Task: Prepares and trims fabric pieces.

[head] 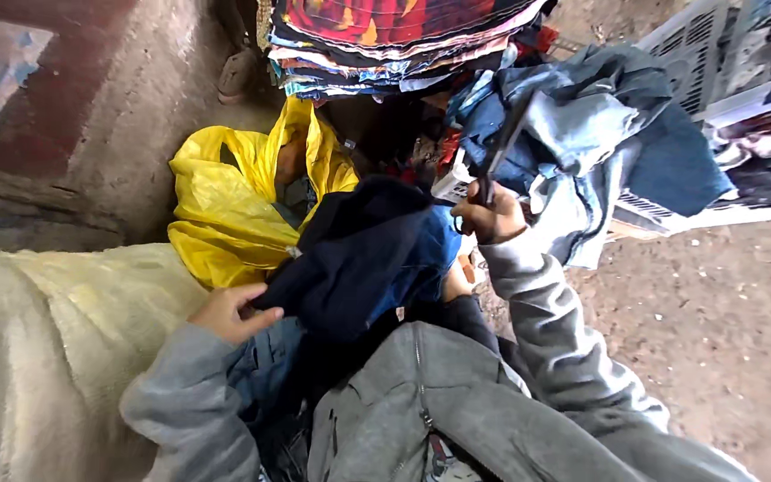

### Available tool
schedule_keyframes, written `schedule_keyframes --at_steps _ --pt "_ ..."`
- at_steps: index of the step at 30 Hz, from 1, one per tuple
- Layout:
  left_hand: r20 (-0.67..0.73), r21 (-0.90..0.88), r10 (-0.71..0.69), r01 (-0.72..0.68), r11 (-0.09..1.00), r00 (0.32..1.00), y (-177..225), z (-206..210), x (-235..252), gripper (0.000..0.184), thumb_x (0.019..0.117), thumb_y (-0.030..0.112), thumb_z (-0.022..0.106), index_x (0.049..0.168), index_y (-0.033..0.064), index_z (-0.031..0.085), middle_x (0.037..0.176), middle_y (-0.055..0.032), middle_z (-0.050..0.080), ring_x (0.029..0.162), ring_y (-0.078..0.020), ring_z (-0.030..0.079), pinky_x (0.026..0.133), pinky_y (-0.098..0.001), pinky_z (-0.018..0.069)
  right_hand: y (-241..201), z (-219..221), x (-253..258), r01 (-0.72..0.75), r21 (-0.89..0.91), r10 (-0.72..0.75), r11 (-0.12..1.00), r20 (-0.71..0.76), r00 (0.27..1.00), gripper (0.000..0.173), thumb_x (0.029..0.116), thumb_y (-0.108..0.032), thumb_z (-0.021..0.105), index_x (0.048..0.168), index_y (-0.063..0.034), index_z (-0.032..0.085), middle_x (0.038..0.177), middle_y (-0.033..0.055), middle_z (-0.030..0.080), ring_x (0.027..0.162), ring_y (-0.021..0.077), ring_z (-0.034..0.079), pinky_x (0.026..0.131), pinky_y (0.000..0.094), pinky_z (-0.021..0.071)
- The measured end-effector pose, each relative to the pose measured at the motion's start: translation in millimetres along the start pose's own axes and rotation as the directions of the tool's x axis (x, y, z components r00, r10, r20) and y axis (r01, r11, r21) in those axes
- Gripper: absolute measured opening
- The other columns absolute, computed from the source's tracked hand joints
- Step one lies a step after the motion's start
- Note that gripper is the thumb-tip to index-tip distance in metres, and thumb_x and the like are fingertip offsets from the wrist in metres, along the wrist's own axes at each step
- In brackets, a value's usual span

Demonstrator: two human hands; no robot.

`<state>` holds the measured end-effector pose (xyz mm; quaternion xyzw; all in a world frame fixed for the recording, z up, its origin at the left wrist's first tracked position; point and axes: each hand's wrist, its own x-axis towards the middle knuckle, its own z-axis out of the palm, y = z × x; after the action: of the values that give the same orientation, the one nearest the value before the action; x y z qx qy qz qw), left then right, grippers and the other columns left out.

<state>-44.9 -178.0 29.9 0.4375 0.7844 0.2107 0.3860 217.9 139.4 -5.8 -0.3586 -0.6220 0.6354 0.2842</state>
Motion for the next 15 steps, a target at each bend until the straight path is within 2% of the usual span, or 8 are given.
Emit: schedule_keyframes --at_steps 2,3,4,5,6,7,11,15 --pt "0.109 -0.006 -0.066 0.067 0.998 0.992 7 14 8 0.036 0.0942 0.02 0.07 0.118 -0.0063 0.068 0.102 -0.0272 0.071 0.095 -0.0389 0.069 0.089 -0.0591 0.0513 15 -10 6 -0.093 -0.276 0.102 0.957 0.019 0.995 0.027 0.0853 -0.005 0.068 0.11 -0.0034 0.057 0.07 -0.0034 0.056 0.051 0.0022 0.048 0.048 0.0222 0.0441" --pt "0.127 -0.004 -0.091 0.092 0.996 0.988 7 20 12 0.039 0.0947 0.02 0.07 0.125 -0.0048 0.066 0.109 -0.0286 0.07 0.103 -0.0415 0.068 0.095 -0.0607 0.0494 18 -17 12 -0.123 -0.424 0.148 0.898 0.027 0.989 0.031 0.0873 -0.006 0.069 0.115 0.0008 0.058 0.076 0.0031 0.057 0.056 0.0082 0.05 0.053 0.0283 0.0451" --pt "0.123 -0.002 -0.106 0.107 0.994 0.987 6 24 14 0.042 0.0949 0.02 0.071 0.129 -0.0036 0.064 0.114 -0.029 0.069 0.108 -0.0422 0.067 0.098 -0.0605 0.0481 19 -26 18 -0.14 -0.565 0.189 0.813 0.029 0.981 0.036 0.0889 -0.008 0.07 0.121 0.0034 0.06 0.085 0.0128 0.063 0.066 0.0195 0.056 0.062 0.0401 0.0488" --pt "0.09 -0.009 -0.1 0.101 0.995 0.991 5 27 14 0.043 0.0946 0.019 0.071 0.13 -0.0042 0.064 0.117 -0.029 0.068 0.109 -0.0415 0.067 0.098 -0.0589 0.0485 17 -36 24 -0.163 -0.678 0.241 0.717 0.022 0.97 0.04 0.0903 -0.008 0.071 0.127 0.0044 0.06 0.098 0.0236 0.067 0.082 0.0353 0.064 0.076 0.0563 0.0516" --pt "0.045 -0.018 -0.076 0.077 0.997 0.996 3 29 13 0.042 0.0942 0.018 0.07 0.128 -0.0062 0.064 0.118 -0.029 0.067 0.106 -0.0399 0.067 0.096 -0.0563 0.0498 15 -49 30 -0.178 -0.764 0.285 0.62 0.008 0.959 0.044 0.0908 -0.007 0.071 0.132 0.0036 0.059 0.108 0.0295 0.067 0.097 0.0461 0.066 0.086 0.0665 0.0486" --pt "-0.003 -0.02 -0.054 0.053 0.998 0.999 -1 30 11 0.04 0.0938 0.017 0.069 0.125 -0.007 0.066 0.118 -0.0281 0.066 0.102 -0.0372 0.067 0.091 -0.0532 0.0517 16 -65 36 -0.165 -0.825 0.291 0.54 -0.001 0.957 0.046 0.0893 -0.006 0.071 0.132 0.0038 0.058 0.112 0.0323 0.066 0.104 0.0517 0.064 0.09 0.0716 0.0455" --pt "-0.1 -0.046 -0.086 0.082 0.996 0.991 -7 22 8 0.04 0.0965 0.016 0.066 0.13 -0.0053 0.063 0.123 -0.0272 0.065 0.092 -0.0346 0.065 0.081 -0.0506 0.0513 7 -124 47 -0.221 -0.93 0.287 0.294 -0.135 0.948 0.047 0.0859 -0.001 0.072 0.13 0.0057 0.059 0.125 0.0359 0.06 0.117 0.0573 0.056 0.094 0.0762 0.0408" --pt "-0.213 -0.06 -0.051 0.039 0.997 0.976 -6 20 14 0.045 0.0948 0.017 0.064 0.133 -0.0062 0.061 0.125 -0.0267 0.065 0.109 -0.0385 0.064 0.087 -0.0531 0.0508 1 -171 42 -0.43 -0.799 0.18 0.419 -0.391 0.902 0.047 0.0899 -0.005 0.071 0.134 0.0046 0.058 0.121 0.0364 0.062 0.116 0.0568 0.057 0.095 0.075 0.0394"
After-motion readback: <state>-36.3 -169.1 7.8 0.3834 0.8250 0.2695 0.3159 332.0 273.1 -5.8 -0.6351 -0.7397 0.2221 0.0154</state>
